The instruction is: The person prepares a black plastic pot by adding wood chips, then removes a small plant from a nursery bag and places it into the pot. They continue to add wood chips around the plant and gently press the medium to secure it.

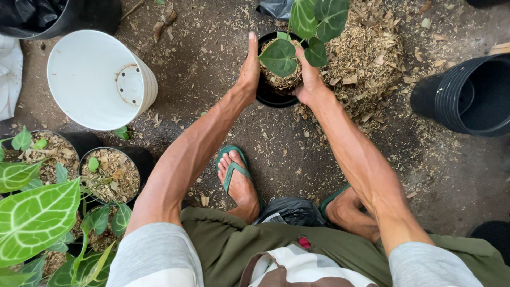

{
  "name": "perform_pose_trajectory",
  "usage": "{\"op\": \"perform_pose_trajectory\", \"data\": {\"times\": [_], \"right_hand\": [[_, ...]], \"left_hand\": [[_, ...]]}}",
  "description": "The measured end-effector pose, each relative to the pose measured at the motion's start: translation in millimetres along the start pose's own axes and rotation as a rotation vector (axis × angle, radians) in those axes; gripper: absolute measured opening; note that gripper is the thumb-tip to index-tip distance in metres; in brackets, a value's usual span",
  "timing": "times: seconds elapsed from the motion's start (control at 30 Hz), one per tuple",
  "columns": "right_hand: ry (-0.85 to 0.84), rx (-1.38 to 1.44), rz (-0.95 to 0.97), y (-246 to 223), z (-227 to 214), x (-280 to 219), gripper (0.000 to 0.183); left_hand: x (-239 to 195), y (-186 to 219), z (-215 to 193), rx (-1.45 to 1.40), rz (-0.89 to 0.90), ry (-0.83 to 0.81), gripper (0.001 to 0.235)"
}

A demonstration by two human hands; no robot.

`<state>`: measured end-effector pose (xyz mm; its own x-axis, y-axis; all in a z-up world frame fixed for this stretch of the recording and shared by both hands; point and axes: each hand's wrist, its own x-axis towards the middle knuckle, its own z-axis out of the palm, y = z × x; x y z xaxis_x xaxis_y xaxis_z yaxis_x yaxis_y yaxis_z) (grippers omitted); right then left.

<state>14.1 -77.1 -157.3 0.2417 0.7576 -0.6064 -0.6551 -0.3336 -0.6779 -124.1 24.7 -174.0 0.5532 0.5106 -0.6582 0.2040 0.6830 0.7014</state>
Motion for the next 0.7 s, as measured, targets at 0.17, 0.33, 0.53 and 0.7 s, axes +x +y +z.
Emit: {"op": "perform_pose_trajectory", "data": {"times": [0.17,0.33,0.53,0.7], "right_hand": [[0.173,-0.100,0.075,9.8,-3.8,8.2,0.097],[0.187,-0.277,-0.116,36.2,-10.0,38.7,0.089],[-0.061,-0.129,-0.260,69.6,-36.8,73.5,0.071],[0.076,-0.269,-0.083,60.1,-28.8,62.2,0.060]], "left_hand": [[12.0,-11.5,3.6,0.168,0.024,0.008,0.106],[35.4,-30.5,-14.7,0.096,0.136,0.025,0.067],[48.4,-68.4,-50.2,0.088,0.264,-0.008,0.006],[55.9,-80.9,-53.5,-0.096,0.237,0.011,0.006]]}}
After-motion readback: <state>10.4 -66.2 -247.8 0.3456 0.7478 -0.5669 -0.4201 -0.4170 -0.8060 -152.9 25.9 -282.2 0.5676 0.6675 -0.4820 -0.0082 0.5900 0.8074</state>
